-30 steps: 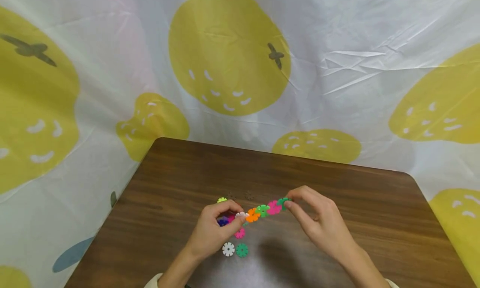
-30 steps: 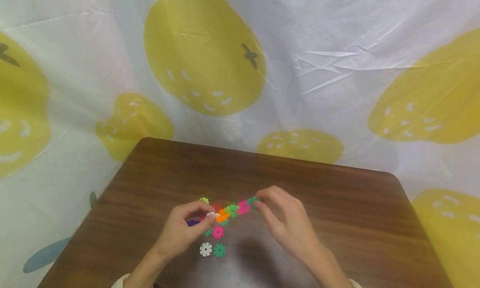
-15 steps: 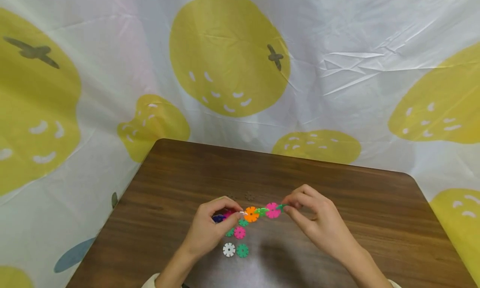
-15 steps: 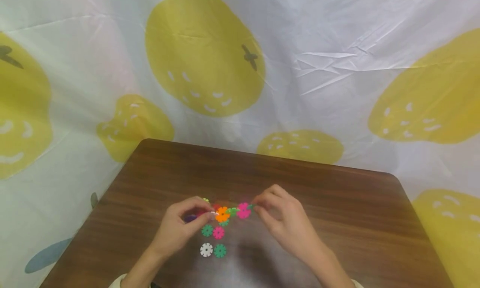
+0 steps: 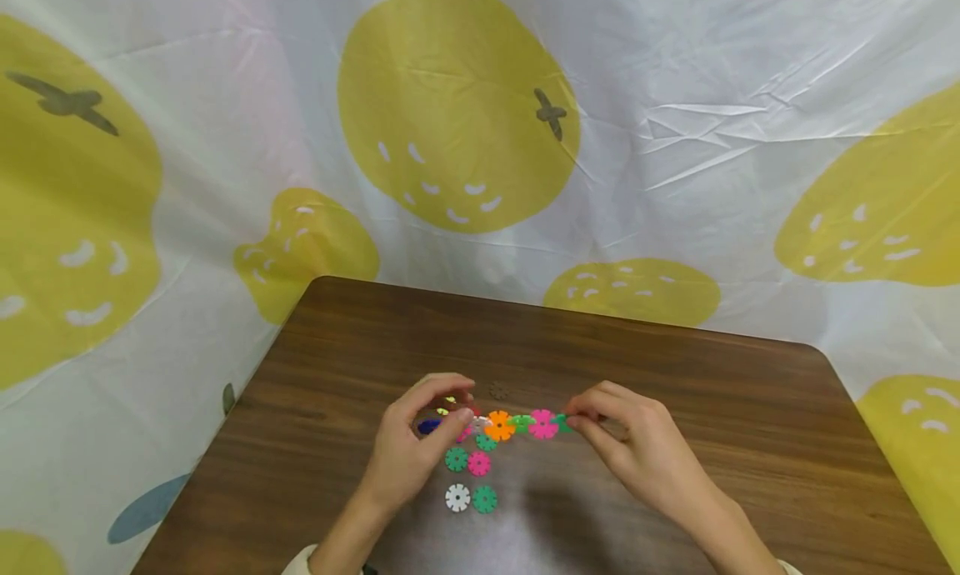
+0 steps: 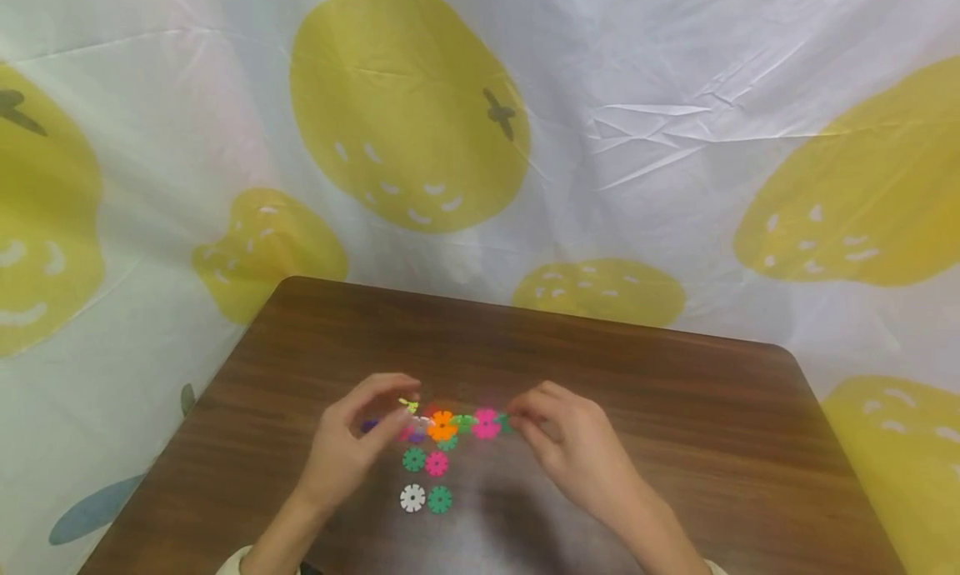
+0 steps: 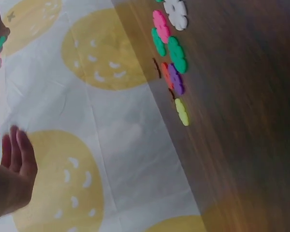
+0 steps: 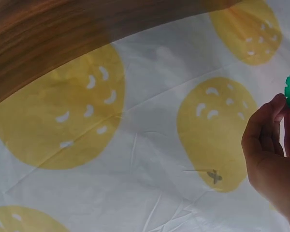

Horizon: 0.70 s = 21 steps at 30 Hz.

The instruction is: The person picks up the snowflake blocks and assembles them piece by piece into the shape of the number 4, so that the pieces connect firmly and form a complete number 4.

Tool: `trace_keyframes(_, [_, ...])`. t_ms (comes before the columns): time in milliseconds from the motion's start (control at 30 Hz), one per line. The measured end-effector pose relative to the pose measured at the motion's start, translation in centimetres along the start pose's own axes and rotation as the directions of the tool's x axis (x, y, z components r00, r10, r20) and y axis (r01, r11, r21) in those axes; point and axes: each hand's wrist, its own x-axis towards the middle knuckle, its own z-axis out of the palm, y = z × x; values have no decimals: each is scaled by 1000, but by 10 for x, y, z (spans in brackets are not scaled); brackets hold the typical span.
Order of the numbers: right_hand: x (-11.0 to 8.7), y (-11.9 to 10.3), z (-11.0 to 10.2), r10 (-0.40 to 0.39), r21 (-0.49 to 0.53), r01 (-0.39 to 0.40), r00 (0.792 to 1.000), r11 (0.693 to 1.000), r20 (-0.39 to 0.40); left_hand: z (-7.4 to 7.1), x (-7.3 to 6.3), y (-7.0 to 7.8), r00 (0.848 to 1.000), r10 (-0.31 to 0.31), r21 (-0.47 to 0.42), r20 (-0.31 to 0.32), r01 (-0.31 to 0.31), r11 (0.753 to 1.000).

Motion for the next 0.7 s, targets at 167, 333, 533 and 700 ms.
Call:
trace_keyframes(167, [-1,0,1,42,-10,-42,999,999,-27,-8,0,-1,978,-49,-63,-203,37,997])
trace_keyframes(333, [0,-3,2,70,1,-70,997,998,-30,-7,-1,-14,928,-196,-71,-316,183,981])
trace_keyframes(533, [5,-9,11,108,34,-108,994,994,-9,3,-3,-23,954,-262,60,-145,272,960])
trace_keyframes(700, [10,-13,21,145,65,-146,989,987,22,13,-4,-20,982,-183,112,42,178,978])
